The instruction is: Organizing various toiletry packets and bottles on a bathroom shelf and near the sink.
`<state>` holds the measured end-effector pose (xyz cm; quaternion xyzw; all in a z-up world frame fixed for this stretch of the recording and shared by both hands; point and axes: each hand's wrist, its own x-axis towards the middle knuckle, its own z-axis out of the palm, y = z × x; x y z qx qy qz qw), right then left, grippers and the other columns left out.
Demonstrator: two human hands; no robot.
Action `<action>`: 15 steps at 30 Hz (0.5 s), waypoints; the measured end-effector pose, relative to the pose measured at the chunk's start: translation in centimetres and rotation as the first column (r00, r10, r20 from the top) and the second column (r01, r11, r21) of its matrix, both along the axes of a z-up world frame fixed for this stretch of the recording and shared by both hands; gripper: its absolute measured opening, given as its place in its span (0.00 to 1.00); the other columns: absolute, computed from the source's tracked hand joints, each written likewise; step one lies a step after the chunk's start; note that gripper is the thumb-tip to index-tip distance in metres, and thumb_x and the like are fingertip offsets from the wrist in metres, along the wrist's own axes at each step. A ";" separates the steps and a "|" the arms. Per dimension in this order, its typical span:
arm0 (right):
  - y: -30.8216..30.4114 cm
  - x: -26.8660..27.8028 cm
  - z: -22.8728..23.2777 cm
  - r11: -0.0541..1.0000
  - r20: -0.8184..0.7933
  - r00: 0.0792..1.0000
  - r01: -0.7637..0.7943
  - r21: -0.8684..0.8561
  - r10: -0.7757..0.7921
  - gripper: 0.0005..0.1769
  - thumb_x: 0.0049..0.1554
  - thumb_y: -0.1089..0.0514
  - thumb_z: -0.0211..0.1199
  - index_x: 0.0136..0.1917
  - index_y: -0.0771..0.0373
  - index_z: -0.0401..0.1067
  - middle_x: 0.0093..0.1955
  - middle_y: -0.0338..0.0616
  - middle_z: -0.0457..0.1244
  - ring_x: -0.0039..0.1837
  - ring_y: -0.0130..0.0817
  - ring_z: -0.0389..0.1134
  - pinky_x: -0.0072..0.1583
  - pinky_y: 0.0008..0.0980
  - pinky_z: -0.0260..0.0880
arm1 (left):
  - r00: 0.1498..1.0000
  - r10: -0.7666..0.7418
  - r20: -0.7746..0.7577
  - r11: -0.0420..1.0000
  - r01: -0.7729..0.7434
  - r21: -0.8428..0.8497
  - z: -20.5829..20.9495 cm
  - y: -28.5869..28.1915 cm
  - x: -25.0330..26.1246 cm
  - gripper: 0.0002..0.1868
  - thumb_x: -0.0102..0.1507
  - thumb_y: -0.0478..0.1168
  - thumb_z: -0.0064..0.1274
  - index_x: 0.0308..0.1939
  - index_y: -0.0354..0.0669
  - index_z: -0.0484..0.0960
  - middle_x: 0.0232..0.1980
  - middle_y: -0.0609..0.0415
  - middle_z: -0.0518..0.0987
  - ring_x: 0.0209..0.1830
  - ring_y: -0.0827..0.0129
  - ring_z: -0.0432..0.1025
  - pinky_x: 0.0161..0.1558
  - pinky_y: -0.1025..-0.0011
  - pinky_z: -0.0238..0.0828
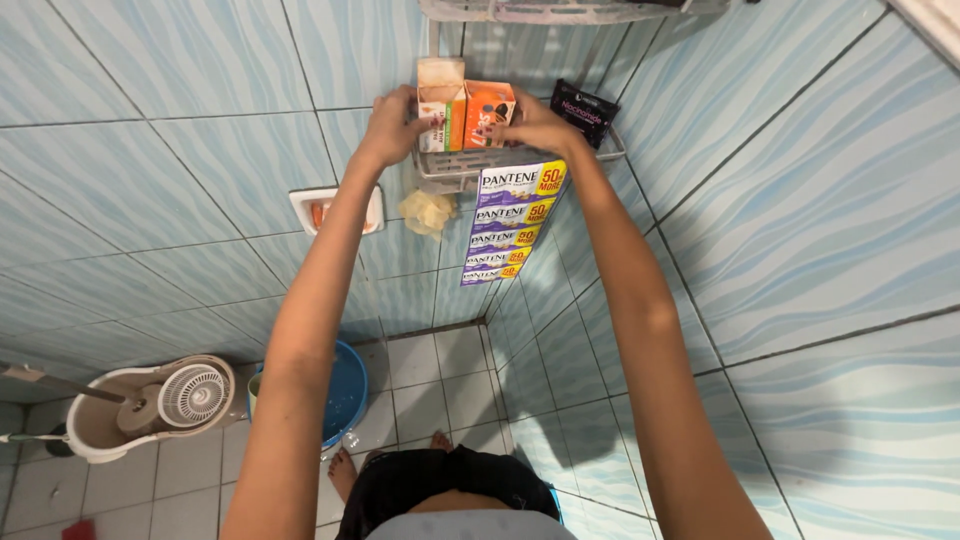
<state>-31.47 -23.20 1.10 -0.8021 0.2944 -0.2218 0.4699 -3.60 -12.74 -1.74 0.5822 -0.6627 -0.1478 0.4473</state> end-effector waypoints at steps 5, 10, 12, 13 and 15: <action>-0.7 -0.5 -1.1 0.997 0.057 0.996 -0.060 -0.047 0.063 0.46 0.52 0.52 0.80 0.75 0.66 0.59 0.69 0.47 0.65 0.68 0.32 0.66 0.68 0.33 0.69 | 0.999 -0.013 0.052 1.000 0.013 -0.016 -0.4 0.1 0.4 0.31 0.55 0.43 0.71 0.59 0.39 0.77 0.54 0.46 0.80 0.54 0.49 0.67 0.58 0.55 0.60; -0.1 -1.0 0.0 0.996 -0.003 1.000 -0.005 -0.091 0.005 0.49 0.51 0.48 0.80 0.75 0.65 0.57 0.70 0.48 0.64 0.66 0.33 0.67 0.66 0.32 0.70 | 1.000 0.001 0.015 1.000 -0.001 0.017 -0.1 0.5 0.2 0.41 0.52 0.44 0.74 0.64 0.40 0.70 0.55 0.47 0.78 0.57 0.50 0.66 0.61 0.56 0.61; 1.1 -1.3 1.5 0.992 -0.051 0.998 0.034 -0.124 -0.041 0.51 0.51 0.47 0.80 0.76 0.65 0.54 0.70 0.48 0.63 0.64 0.33 0.68 0.64 0.31 0.70 | 0.999 0.027 0.023 0.999 -0.027 0.031 -0.1 0.9 0.4 0.43 0.50 0.42 0.74 0.66 0.40 0.69 0.57 0.47 0.77 0.57 0.49 0.65 0.61 0.55 0.61; 1.8 -1.5 2.3 0.991 -0.078 0.995 0.059 -0.124 -0.069 0.53 0.48 0.47 0.80 0.76 0.64 0.54 0.70 0.49 0.63 0.60 0.33 0.69 0.60 0.32 0.71 | 0.997 0.038 0.071 0.997 -0.034 -0.067 0.0 1.2 0.6 0.45 0.50 0.44 0.75 0.66 0.38 0.68 0.58 0.45 0.76 0.59 0.49 0.65 0.62 0.53 0.59; 2.5 -2.6 3.2 0.989 -0.105 0.990 0.080 -0.127 -0.094 0.54 0.46 0.47 0.80 0.76 0.64 0.54 0.69 0.50 0.62 0.56 0.33 0.70 0.57 0.32 0.72 | 0.991 0.058 0.118 0.985 -0.037 -0.167 0.9 3.2 0.6 0.48 0.49 0.45 0.77 0.66 0.36 0.67 0.59 0.43 0.74 0.61 0.48 0.65 0.64 0.52 0.57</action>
